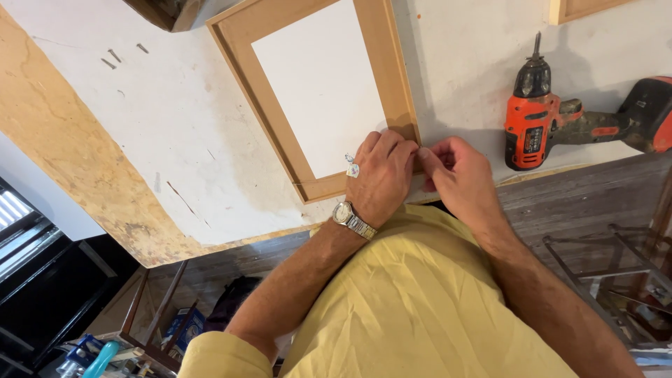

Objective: Assembling picture frames by attaching hardware with a power drill and screws, followed by inspection of the finished frames.

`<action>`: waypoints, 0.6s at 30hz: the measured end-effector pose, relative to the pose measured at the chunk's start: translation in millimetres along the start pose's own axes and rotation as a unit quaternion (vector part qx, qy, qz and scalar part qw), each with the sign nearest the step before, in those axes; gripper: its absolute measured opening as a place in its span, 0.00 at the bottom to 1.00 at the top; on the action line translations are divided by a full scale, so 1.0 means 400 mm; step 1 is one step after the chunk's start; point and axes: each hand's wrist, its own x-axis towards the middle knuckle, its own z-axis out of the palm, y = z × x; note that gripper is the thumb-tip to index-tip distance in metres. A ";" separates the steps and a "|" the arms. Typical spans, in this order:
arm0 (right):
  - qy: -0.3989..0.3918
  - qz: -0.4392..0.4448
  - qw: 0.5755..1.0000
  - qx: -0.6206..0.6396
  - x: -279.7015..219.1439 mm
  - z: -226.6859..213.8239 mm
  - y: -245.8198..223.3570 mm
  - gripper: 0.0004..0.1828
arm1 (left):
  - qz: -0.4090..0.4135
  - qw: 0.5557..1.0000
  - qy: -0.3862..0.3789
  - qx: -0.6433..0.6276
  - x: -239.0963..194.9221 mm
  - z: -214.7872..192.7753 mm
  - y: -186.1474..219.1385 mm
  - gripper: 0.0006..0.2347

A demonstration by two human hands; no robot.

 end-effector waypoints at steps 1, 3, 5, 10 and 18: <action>0.009 -0.045 0.998 -0.040 -0.011 -0.022 -0.006 0.14 | 0.002 1.000 0.012 0.000 0.004 0.000 0.003 0.04; 0.013 -0.088 0.993 -0.083 -0.028 -0.090 0.001 0.16 | -0.002 1.000 0.024 0.000 0.011 0.003 0.009 0.03; 0.126 -0.283 0.914 -0.262 -0.036 -0.186 0.026 0.06 | -0.014 0.997 0.056 -0.045 0.022 0.008 0.015 0.05; 0.170 -0.322 0.731 -0.577 0.005 -0.306 0.034 0.37 | -0.037 0.998 0.045 -0.015 0.013 0.026 0.015 0.03; 0.112 -0.266 0.673 -0.681 0.071 -0.363 0.098 0.47 | -0.027 0.997 0.065 -0.014 0.010 0.023 0.012 0.06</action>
